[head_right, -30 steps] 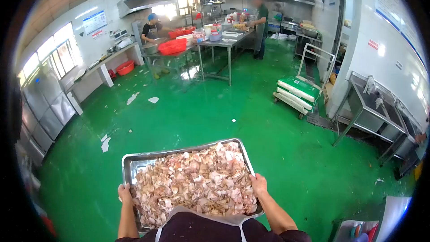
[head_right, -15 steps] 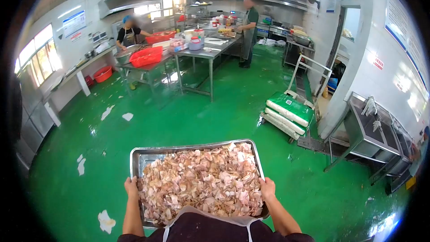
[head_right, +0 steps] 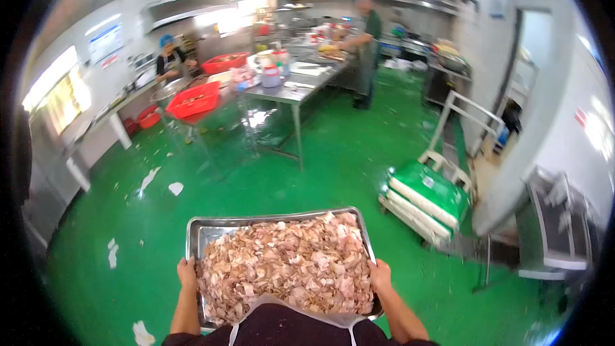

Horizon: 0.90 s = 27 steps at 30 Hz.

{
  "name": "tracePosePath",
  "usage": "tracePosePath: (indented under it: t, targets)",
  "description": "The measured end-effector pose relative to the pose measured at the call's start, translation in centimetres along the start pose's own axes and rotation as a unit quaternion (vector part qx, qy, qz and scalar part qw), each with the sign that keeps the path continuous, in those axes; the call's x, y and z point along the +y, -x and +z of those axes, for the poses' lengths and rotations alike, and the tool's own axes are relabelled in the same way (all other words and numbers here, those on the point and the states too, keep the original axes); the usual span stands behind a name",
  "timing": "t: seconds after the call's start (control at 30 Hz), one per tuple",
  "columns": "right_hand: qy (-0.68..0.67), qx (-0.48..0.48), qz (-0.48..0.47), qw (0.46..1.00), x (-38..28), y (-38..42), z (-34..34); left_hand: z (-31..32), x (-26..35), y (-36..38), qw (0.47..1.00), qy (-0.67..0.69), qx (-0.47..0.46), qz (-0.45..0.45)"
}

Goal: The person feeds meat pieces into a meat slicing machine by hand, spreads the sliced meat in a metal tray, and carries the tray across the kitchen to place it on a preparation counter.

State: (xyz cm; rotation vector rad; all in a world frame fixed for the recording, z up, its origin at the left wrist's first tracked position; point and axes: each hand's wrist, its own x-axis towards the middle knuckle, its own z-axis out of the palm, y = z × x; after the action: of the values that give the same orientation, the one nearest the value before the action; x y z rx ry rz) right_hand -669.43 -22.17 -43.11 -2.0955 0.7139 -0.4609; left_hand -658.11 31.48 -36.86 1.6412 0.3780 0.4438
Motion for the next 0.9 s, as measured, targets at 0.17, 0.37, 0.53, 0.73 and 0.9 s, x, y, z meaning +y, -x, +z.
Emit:
tracePosePath:
  t: [0.17,0.37,0.53,0.73,0.9]
  targets:
    - [0.037,0.027,-0.003,0.999,0.6,1.0,-0.2,0.7,1.1,0.2,1.0,-0.008,-0.016,0.006]
    - [0.045,0.033,0.033,0.998,4.3,2.9,-1.5,0.4,-9.6,-4.5,0.98,-0.189,-0.02,0.065]
    - [-0.014,0.091,0.038,0.995,3.7,13.4,-3.0,-3.5,-7.7,-0.1,0.982,0.127,-0.13,-0.054]
    - [0.008,0.112,0.053,0.992,1.6,16.4,1.2,-4.5,-13.6,-6.2,0.984,0.077,-0.16,-0.031]
    - [-0.043,0.139,0.081,0.986,7.0,21.4,4.4,-8.3,-12.7,-4.7,0.986,0.034,-0.161,0.009]
